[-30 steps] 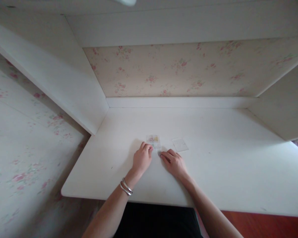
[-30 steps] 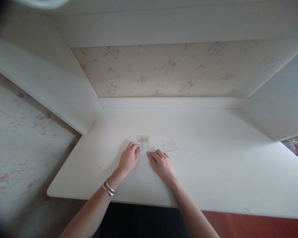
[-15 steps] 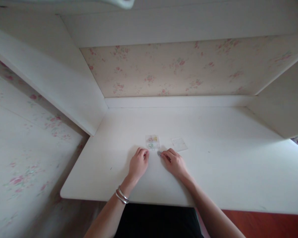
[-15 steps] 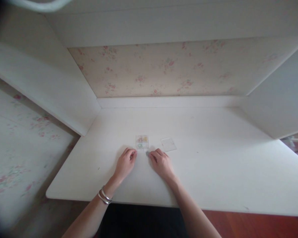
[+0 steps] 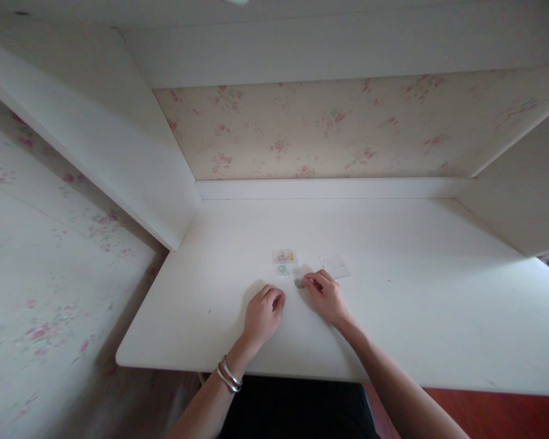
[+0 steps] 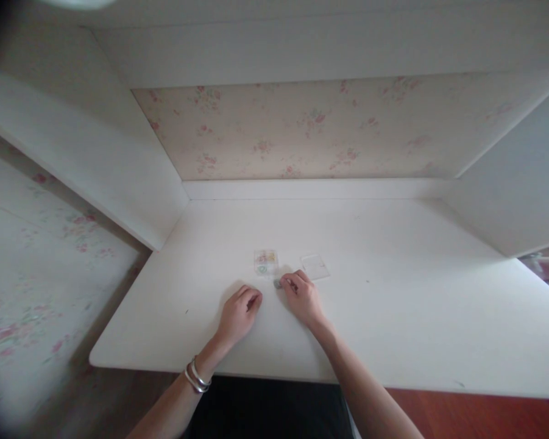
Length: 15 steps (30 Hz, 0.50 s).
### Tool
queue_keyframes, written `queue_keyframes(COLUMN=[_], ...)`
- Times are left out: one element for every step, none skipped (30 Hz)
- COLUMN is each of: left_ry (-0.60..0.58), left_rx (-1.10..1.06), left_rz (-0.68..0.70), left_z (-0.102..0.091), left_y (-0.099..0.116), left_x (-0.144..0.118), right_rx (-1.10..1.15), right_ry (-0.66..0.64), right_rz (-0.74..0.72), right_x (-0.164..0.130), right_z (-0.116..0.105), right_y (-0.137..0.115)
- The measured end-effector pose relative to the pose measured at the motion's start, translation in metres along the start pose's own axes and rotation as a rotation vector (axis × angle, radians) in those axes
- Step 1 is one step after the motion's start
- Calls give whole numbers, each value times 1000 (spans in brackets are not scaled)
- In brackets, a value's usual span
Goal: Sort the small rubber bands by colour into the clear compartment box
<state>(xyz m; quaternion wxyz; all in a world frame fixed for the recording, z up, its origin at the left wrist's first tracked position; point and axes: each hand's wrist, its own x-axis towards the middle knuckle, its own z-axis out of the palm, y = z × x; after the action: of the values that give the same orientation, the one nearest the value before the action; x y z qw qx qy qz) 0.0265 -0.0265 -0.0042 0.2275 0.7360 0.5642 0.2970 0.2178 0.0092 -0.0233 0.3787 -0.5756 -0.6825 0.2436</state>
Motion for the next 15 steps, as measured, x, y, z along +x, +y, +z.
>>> queue_keyframes(left_ry=[-2, -5, -8, -12, -15, -17, -18, -18, -16, -13, -11, -10, -10, -11, -12], left_rx=[3, 7, 14, 22, 30, 37, 41, 44, 45, 45, 46, 48, 50, 51, 53], left_rz=[0, 0, 3, 7, 12, 17, 20, 22, 22, 21, 21, 22, 22, 23, 23], left_z=[0, 0, 0, -1, -1, -1, -1, -1, -1, -1, -1, -1, -1, -1, -1], left_y=[0, 0, 0, 0, -1, -1, -1, -1, -1, -1, -1, -1, -1, -2, -2], left_x=[-1, -1, -1, -2, -2, -2, -2, -2, -2, -2, -2, -2, -2, -2, -2], right_rx=[9, 12, 9, 0, -12, -24, -39, -57, -76, -93, -108, -116, -118, -115, -109], right_ry=[17, 34, 49, 59, 62, 62, 55, 45, 31, 16, 5, 0, 3, 15, 33], right_rz=[-2, -7, -13, -21, -31, -40, -48, -53, -56, -56, -56, -54, -53, -50, -42], right_x=[4, 9, 14, 19, 25, 30, 35, 38, 41, 44, 45, 45, 45, 44, 43], right_z=[1, 2, 4, 5, 7, 9, 11, 13, 15, 16, 18, 18, 17, 16, 14], right_y=[-1, -2, -4, -6, -7, -9, -10, -10, -10, -9, -8, -7, -5, -4, -3])
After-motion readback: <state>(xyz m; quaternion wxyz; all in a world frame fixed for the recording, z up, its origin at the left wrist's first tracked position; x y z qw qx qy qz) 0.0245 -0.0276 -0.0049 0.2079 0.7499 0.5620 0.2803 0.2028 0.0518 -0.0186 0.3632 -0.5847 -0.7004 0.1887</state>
